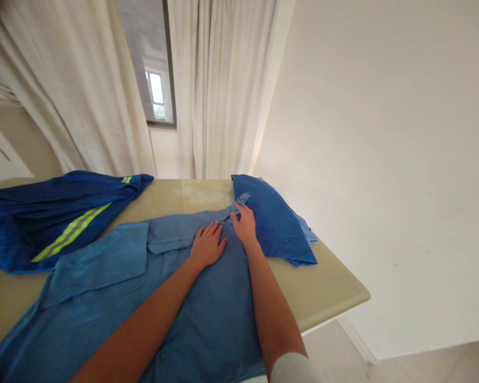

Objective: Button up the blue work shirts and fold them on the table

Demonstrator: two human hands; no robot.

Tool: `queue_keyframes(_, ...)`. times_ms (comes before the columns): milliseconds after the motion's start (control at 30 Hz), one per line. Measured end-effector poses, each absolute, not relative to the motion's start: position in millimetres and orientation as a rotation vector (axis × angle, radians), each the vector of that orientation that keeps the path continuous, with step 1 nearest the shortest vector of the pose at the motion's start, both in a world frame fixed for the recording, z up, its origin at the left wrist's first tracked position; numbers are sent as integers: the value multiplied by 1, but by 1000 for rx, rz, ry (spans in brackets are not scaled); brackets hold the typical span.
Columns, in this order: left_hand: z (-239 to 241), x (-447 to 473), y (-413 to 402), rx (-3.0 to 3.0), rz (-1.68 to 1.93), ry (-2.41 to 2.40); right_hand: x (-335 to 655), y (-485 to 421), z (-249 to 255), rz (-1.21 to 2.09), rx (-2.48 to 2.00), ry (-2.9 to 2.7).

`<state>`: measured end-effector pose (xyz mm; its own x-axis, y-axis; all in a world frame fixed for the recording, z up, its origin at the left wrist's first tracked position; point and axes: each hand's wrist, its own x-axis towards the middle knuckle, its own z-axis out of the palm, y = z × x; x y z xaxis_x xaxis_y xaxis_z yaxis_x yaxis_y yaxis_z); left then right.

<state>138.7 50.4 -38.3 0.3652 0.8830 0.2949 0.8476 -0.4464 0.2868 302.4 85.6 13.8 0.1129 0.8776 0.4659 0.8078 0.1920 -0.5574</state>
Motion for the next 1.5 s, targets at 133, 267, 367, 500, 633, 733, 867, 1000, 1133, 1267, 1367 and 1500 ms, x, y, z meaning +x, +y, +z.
queue_keyframes(133, -32, 139, 46, 2549, 666, 1585, 278, 66, 29, 371, -1186, -2039)
queue_keyframes(267, -26, 141, 41, 2597, 633, 1536, 269, 55, 29, 481, -1132, -2098)
queue_keyframes(367, -19, 143, 38, 2666, 570, 1428, 273, 59, 23, 437, -1199, -2070)
queue_keyframes(500, -1, 143, 38, 2681, 392, 1262, 286, 67, 19, 389, -1312, -2035)
queue_keyframes(633, 29, 132, 50, 2576, 426, 977, 304, 66, 29, 397, -1400, -2050)
queue_keyframes(733, 44, 114, 65, 2412, 661, 1053, 313, 60, 38, 494, -1336, -2116)
queue_keyframes(867, 32, 91, 77, 2176, 928, 1697, 316, 54, 41, 590, -1331, -2181)
queue_keyframes(1000, 8, 84, 77, 2126, 684, 1963, 317, 55, 37, 544, -1502, -2237)
queue_keyframes(1133, 16, 79, 83, 2163, 651, 1911, 315, 61, 29, 364, -1626, -2123)
queue_keyframes(1267, 35, 24, 99, 2191, 601, 1790, 306, 67, 16, 222, -1652, -1852)
queue_keyframes(1367, 35, -54, 102, 2117, 331, 2075, 301, 75, 11, 487, -1725, -1742)
queue_keyframes(1500, 24, -143, 87, 1933, 172, 2308, 297, 101, 17, 683, -1949, -1745)
